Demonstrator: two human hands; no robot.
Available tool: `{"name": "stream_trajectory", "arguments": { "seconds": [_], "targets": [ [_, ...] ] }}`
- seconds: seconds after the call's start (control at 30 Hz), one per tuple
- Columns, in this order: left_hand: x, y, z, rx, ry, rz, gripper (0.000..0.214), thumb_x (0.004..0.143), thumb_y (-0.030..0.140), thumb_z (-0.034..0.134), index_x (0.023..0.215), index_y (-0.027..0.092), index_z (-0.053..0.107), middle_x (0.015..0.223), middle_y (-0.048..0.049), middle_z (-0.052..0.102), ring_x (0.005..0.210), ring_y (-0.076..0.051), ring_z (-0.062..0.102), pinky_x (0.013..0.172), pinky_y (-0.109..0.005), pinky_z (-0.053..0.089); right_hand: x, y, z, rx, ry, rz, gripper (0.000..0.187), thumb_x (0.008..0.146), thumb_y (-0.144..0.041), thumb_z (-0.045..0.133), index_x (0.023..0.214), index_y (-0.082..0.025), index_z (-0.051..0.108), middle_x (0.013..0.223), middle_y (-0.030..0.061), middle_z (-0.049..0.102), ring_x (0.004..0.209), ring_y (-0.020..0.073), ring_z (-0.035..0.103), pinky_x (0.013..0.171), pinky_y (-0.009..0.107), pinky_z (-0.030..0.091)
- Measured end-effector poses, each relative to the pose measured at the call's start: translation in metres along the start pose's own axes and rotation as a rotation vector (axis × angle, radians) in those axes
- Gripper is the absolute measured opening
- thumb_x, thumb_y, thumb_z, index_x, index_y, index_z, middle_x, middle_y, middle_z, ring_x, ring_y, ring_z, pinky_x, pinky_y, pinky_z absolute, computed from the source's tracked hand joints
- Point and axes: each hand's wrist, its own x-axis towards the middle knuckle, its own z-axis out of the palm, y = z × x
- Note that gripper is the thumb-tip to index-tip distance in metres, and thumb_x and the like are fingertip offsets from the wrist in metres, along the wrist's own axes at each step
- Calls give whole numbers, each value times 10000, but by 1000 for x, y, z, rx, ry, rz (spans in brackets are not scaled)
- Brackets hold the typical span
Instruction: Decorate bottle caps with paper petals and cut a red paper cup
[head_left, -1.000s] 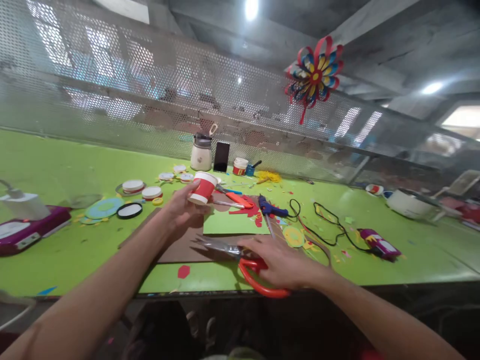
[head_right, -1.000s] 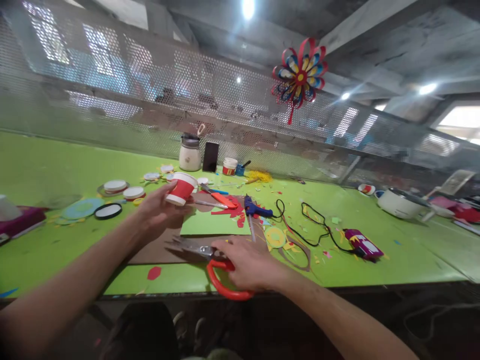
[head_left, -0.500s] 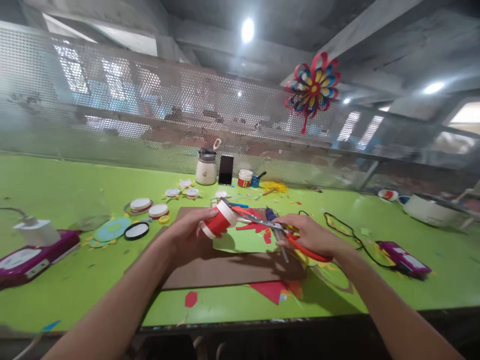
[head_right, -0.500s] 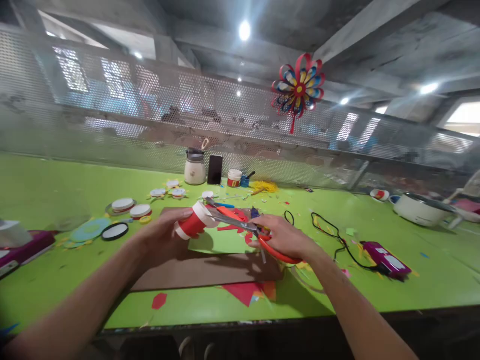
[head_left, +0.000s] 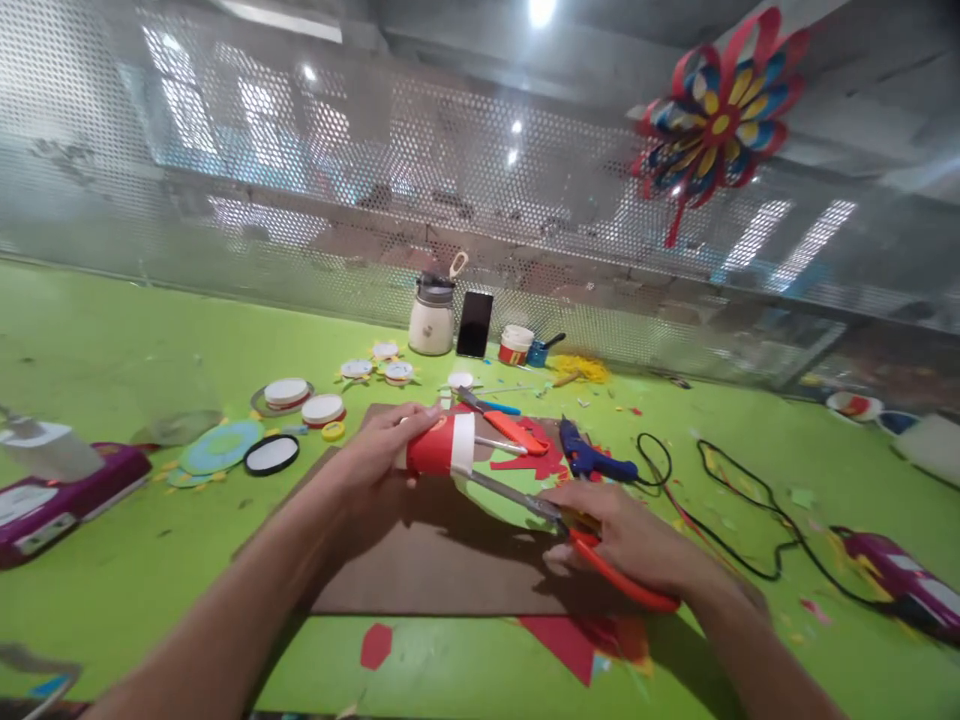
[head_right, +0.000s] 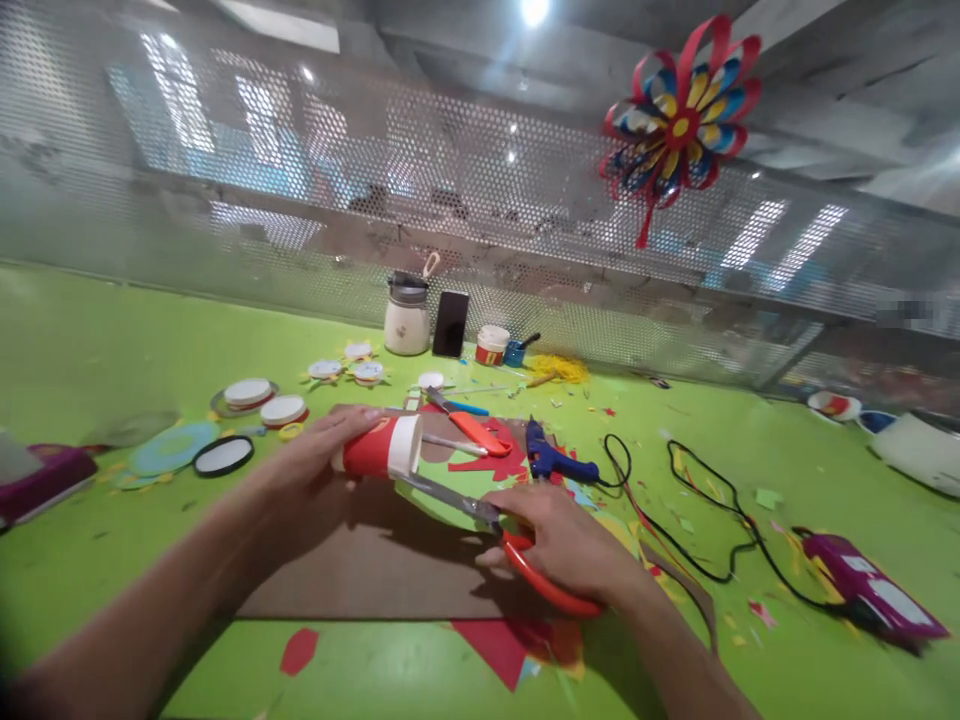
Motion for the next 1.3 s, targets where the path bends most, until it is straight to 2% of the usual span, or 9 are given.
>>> {"name": "stream_trajectory", "arguments": {
  "seconds": [0.17,0.33,0.5,0.6,0.7,0.8,1.0,1.13,1.3],
  "targets": [
    [3,0,-2,77,-96,-1,328,836,447,640,1020,175,636,848,-70,688,614,-179,640,396,-230,484,-1,-1,-1,66,-58,60,253,785,-383,707,1016,-281,697,969,12,697,896,227,592,796,323,440],
    [-2,7,0,50,-115,9,389,790,357,698,1147,232,610,898,-60,706,553,-145,620,458,-244,509,-3,-2,1,159,-78,66,203,798,-353,678,983,-273,668,874,-22,655,781,175,555,698,273,426],
    [-6,7,8,-7,-129,36,467,767,265,738,1209,250,588,1071,-84,707,869,-213,687,720,-293,569,-4,-4,6,162,-42,87,219,790,-376,680,964,-243,672,814,-8,615,732,167,531,662,272,421],
    [-4,6,8,-60,-102,102,519,748,222,760,1231,227,570,1157,-81,686,989,-214,660,835,-300,553,-3,-3,9,170,2,99,265,780,-412,691,985,-245,666,887,14,644,791,193,560,723,302,448],
    [-4,7,6,-81,-60,157,629,734,218,776,1310,236,524,1144,-66,697,965,-203,666,828,-284,554,-3,-2,11,194,52,116,343,762,-402,707,1067,-254,649,1049,47,656,938,238,578,852,358,457],
    [-7,11,4,-96,-58,185,736,722,215,787,1386,267,474,1125,-55,714,967,-212,683,813,-272,557,-5,-2,10,223,85,141,419,738,-396,726,1114,-238,629,1124,68,631,1005,259,563,904,390,450],
    [-15,16,5,-107,-78,182,734,732,260,776,1409,280,494,1133,-66,729,1112,-288,650,921,-337,542,-9,-2,9,225,100,14,493,762,-503,682,1124,-175,614,1058,83,618,946,263,554,844,403,447],
    [-15,15,6,-97,-103,152,804,719,274,787,1447,303,447,1124,-73,739,1006,-297,697,904,-377,555,-10,-1,11,216,107,-54,509,802,-592,612,1086,-170,625,945,74,624,848,241,560,758,366,442],
    [-13,10,3,-137,-130,128,792,754,238,762,1464,301,416,1146,-79,732,944,-248,713,851,-327,566,-12,-5,9,227,74,-93,447,848,-591,549,969,-170,635,846,51,612,769,203,543,698,319,420]
  ]
}}
